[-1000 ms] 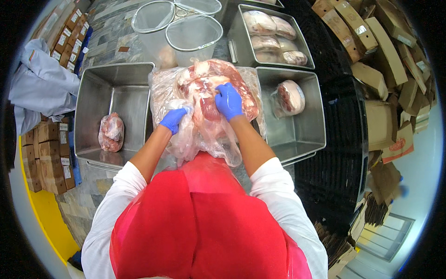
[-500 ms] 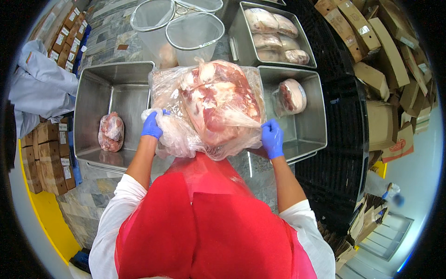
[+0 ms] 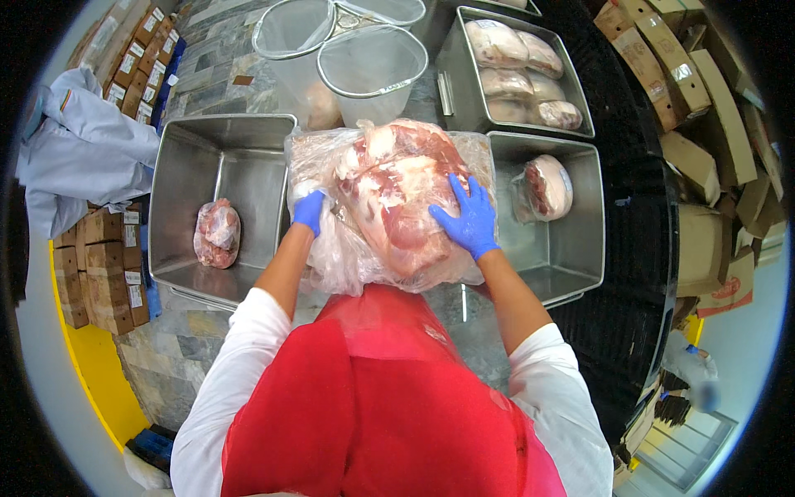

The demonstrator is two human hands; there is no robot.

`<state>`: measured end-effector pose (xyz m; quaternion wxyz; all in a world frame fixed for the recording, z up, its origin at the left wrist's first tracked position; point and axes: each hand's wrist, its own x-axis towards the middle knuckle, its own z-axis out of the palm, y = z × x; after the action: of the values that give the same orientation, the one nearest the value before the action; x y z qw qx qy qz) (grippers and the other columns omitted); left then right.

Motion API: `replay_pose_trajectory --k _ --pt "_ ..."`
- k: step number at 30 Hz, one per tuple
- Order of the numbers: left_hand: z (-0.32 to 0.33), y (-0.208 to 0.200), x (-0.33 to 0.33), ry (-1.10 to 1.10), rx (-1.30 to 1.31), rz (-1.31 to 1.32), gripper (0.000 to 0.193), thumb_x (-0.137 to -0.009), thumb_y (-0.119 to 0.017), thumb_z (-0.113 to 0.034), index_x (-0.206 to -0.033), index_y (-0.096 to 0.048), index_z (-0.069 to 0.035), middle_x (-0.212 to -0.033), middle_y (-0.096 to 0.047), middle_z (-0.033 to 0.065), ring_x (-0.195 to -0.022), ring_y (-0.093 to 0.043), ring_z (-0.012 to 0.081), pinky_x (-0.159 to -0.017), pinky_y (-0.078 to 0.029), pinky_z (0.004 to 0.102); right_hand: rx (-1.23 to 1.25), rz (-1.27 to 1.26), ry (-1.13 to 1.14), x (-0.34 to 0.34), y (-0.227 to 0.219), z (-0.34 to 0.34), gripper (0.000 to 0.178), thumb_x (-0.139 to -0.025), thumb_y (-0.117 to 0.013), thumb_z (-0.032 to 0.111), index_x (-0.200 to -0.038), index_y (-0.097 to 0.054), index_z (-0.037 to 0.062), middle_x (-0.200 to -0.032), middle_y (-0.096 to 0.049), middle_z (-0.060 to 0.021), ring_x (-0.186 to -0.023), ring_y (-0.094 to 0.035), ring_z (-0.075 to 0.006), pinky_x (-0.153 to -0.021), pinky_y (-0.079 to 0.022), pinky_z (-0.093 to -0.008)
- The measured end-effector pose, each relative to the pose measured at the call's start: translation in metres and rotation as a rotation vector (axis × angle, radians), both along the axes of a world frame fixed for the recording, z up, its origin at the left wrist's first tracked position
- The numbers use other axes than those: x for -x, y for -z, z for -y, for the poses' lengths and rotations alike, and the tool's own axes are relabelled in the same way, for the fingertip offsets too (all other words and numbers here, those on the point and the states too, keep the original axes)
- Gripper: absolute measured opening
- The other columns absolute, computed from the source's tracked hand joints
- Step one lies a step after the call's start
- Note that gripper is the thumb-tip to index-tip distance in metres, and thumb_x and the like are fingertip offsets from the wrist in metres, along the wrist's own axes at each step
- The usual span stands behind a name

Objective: The person uses a knife to trim fat and cut a large piece of raw meat on a plastic-covered table. They separate portions and place them into metal trays. The person handles the meat with gloved hands and repeatedly repositions the piece while cutting.

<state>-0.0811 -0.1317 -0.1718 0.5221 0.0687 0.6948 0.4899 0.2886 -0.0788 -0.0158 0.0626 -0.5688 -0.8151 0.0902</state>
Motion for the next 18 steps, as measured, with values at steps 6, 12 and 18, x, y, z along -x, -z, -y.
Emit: replay_pose_trajectory --k 6,12,18 --pt "0.031 0.039 -0.023 -0.265 0.007 0.359 0.049 -0.094 -0.066 -0.028 -0.137 -0.057 -0.006 -0.119 -0.065 0.0081 -0.098 -0.063 0.0223 -0.084 -0.054 0.0362 0.246 -0.478 0.183 -0.013 0.024 -0.034 0.087 -0.090 -0.068 0.055 -0.152 -0.043 0.0002 -0.148 -0.051 -0.0285 -0.133 -0.054 -0.0404 -0.114 -0.041 -0.0455" --pt "0.086 -0.055 -0.056 0.552 -0.129 0.223 0.034 -0.103 -0.059 -0.027 -0.129 -0.065 -0.005 -0.106 -0.069 0.0027 -0.094 -0.064 0.0138 -0.081 -0.053 0.0318 0.470 -0.591 0.294 -0.012 0.026 -0.059 0.090 -0.091 -0.067 0.058 -0.151 -0.042 -0.0039 -0.143 -0.057 -0.0256 -0.133 -0.057 -0.0341 -0.112 -0.043 -0.0400" --pt "0.099 -0.040 -0.077 0.347 -0.041 0.197 0.026 -0.102 -0.062 -0.024 -0.120 -0.068 -0.006 -0.105 -0.067 0.0023 -0.092 -0.063 0.0132 -0.079 -0.053 0.0313 0.818 -0.670 0.275 -0.024 0.006 -0.083 0.094 -0.089 -0.067 0.065 -0.149 -0.046 -0.0037 -0.141 -0.060 -0.0223 -0.128 -0.059 -0.0286 -0.111 -0.043 -0.0373"
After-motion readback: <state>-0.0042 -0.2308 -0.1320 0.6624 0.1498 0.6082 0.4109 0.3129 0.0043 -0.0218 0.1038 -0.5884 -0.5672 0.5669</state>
